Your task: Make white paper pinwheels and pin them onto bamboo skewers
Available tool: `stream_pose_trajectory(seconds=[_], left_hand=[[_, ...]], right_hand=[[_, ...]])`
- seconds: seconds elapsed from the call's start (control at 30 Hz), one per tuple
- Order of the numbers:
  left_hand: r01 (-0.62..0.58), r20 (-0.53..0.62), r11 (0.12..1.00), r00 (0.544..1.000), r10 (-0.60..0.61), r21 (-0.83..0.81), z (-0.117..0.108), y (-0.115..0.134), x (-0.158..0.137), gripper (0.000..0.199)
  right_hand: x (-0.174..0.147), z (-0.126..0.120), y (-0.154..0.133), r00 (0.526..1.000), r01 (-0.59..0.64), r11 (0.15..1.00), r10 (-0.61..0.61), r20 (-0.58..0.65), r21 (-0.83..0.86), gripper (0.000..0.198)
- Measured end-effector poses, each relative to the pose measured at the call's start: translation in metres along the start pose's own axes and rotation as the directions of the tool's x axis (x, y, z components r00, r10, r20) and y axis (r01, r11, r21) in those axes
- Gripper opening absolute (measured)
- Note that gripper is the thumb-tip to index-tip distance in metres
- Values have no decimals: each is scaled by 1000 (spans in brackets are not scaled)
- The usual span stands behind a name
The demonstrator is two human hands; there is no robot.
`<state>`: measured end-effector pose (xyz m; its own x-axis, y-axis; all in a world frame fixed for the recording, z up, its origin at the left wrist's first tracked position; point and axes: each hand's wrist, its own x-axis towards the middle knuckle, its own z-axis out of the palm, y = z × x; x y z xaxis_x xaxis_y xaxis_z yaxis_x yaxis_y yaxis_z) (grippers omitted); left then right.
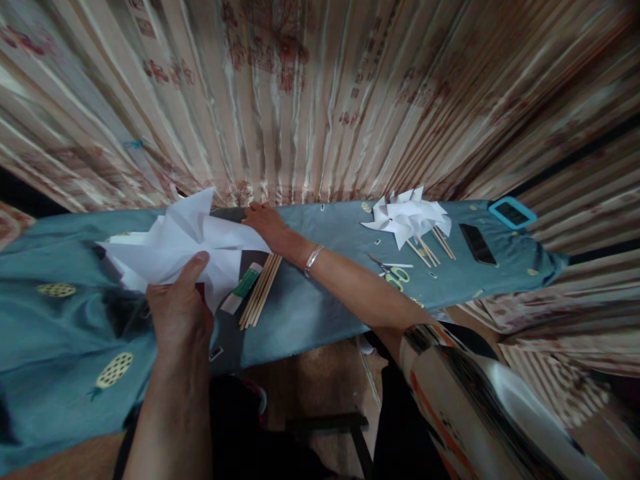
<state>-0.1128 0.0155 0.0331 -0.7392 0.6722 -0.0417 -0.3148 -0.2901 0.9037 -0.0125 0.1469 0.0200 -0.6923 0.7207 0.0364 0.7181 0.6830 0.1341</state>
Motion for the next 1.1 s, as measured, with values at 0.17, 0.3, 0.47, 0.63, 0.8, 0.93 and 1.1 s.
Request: stream_pose_trajectory(seconds=[0.17,0.3,0.47,0.63,0.8,0.93,1.1], left_hand=[[-3,20,1000,1000,3,-21,-2,-1,1,38],[3,31,999,1000,-2,-47,-3,-1,2,36],[12,0,999,1000,-12,-30,-3,-1,3,38],[22,8,998,1000,-21,-63,-2,-2,3,40],[13,-18,998,1000,-14,-60,-3,-2,4,39],[9,-27,998,1000,-11,-57,-4,-2,5,38],[-43,-18,997,999,42,-63,-4,-2,7,37]], right_hand=[[-1,2,1,1000,5,1000,-5,-1,1,26],[-3,2,4,1000,7,1000,-7,-7,1,26],[-5,-1,7,999,36,999,-36,-11,-20,26],[-9,-2,7,997,70,997,-70,-23,-21,32],[-13,-2,9,991,130,991,-130,-22,27,30],[-14,-7,11,985,157,982,-149,-84,105,26],[-45,-24,18,984,134,970,-106,-143,203,13]])
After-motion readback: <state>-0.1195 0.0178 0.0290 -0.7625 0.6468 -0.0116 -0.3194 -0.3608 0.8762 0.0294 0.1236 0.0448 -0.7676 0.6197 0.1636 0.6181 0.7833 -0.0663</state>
